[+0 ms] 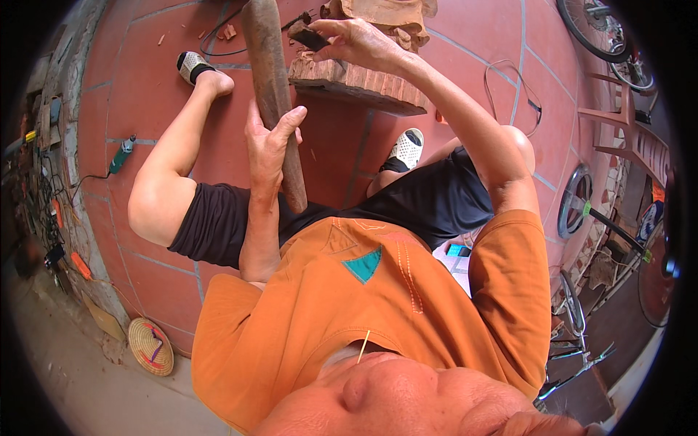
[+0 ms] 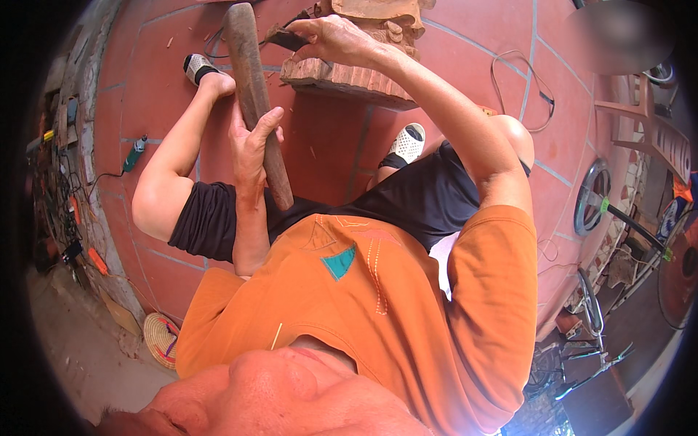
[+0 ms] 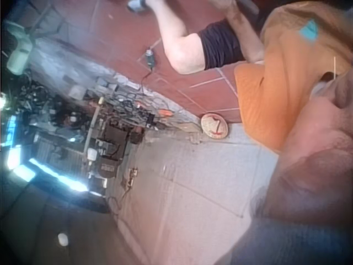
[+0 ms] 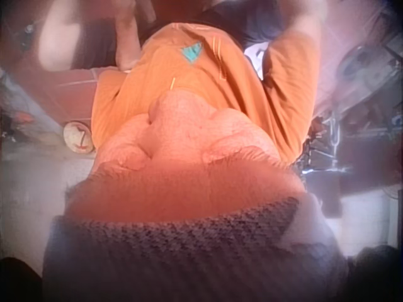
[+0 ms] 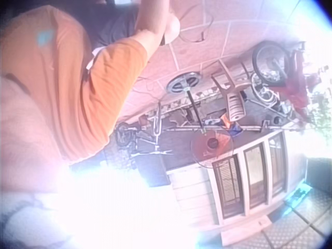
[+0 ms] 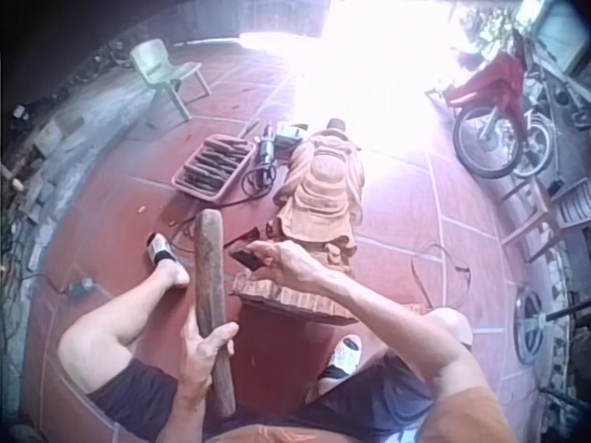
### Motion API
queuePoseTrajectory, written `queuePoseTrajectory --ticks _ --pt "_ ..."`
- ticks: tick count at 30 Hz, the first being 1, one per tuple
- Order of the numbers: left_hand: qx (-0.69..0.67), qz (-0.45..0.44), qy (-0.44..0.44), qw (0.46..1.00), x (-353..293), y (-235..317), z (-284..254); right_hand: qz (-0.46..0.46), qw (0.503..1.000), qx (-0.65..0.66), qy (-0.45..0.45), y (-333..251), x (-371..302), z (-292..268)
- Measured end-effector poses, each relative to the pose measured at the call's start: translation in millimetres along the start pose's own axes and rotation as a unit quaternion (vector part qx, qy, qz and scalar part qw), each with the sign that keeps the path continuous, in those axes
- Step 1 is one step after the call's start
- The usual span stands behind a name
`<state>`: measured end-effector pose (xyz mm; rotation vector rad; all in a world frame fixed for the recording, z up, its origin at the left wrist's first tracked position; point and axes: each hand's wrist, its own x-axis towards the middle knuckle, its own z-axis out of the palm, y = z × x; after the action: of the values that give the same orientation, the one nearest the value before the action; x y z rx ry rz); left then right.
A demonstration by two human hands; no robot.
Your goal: The person carves a wooden sculpture using a chisel and a wooden mallet. They repeatedly strike the chisel to shape the wood, occasionally adjusting the chisel position and clearing wood shavings.
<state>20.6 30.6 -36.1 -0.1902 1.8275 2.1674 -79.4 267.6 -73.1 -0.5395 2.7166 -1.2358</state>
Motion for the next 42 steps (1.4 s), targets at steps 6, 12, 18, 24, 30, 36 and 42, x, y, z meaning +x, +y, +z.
queuePoseTrajectory --ticks 6,12,18,24,30,36,42 --pt "0.003 -0.002 -0.011 1.000 -0.8 0.9 0.5 -0.009 1.000 0.003 0.008 -1.6 -2.6 -1.0" --pt "-0.025 0.062 0.027 0.997 -5.9 5.7 3.6 -0.019 0.999 -0.028 0.011 -6.1 -4.4 -1.5" --pt "0.105 0.005 -0.019 0.994 -6.5 18.8 -1.7 -0.018 0.998 -0.054 0.010 -10.7 -4.0 -1.1" --pt "0.004 0.039 -0.024 0.999 -7.4 21.5 -7.8 -0.008 0.998 -0.056 0.011 -12.5 -3.4 -2.9" --pt "0.035 0.119 0.023 0.992 -4.7 29.1 -8.3 0.004 0.998 -0.061 0.001 -11.3 -4.5 -1.6" --pt "0.147 -0.004 -0.056 0.988 -7.6 28.7 -7.4 -0.018 0.998 -0.064 0.020 -2.0 -6.1 -0.8" --pt "0.025 0.139 0.017 0.990 -2.6 38.2 -8.9 -0.014 0.999 -0.047 0.017 -1.6 -9.5 2.7"
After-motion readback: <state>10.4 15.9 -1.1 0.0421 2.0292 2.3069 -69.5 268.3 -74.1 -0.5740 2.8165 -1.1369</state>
